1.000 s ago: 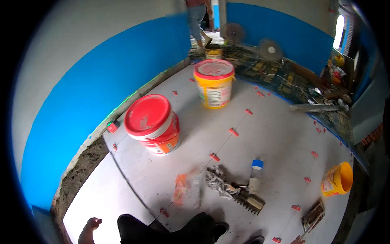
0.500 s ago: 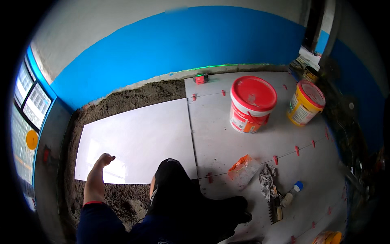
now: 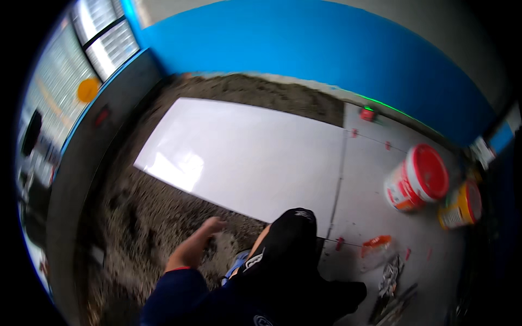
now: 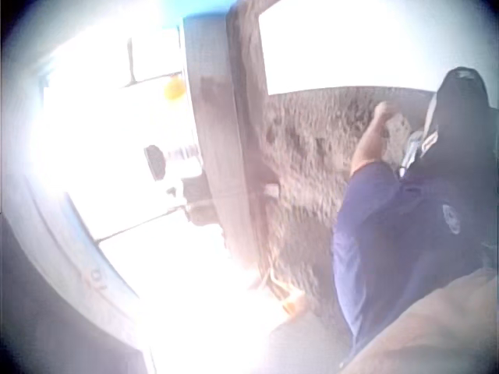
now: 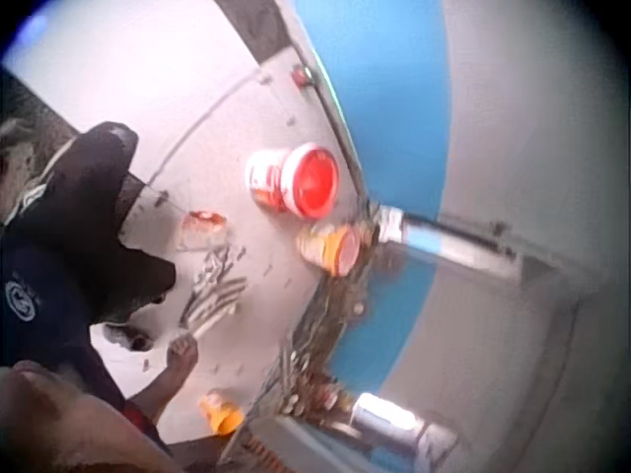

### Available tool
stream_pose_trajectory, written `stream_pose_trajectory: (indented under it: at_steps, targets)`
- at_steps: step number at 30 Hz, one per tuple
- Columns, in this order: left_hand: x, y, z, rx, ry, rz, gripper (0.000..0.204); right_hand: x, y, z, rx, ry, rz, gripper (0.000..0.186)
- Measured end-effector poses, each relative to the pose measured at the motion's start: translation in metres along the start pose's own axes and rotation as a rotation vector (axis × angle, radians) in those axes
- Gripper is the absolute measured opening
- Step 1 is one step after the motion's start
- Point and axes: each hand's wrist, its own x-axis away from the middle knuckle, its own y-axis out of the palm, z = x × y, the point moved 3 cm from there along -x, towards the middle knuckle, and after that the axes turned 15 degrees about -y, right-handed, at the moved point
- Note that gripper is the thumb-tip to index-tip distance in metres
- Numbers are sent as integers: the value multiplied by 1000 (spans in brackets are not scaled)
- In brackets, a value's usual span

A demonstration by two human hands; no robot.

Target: The person positions a large tile onto a bed of mortar and uses a trowel and mallet to level and secure it within a floor grid.

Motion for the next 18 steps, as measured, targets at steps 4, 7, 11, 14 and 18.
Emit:
stream_pose_trajectory:
  at_steps: [4,7,11,14,18]
  targets:
    - [85,61,37,235,65,-134,48,-124,90,35,891,-405,-34,57]
    - [114,109,-44,368,17,-115,40,-129,265,154,897,-26,-161,31]
    - [138,121,-68,528,110,-290,36,-218,358,303,1361,-88,-604,40]
    - [129,115,-71,634,83,-402,41,-294,376,420,1845,-619,-853,48]
    - [118,118,-113,708,333,-166,35,-318,353,491,1879,-520,-855,52]
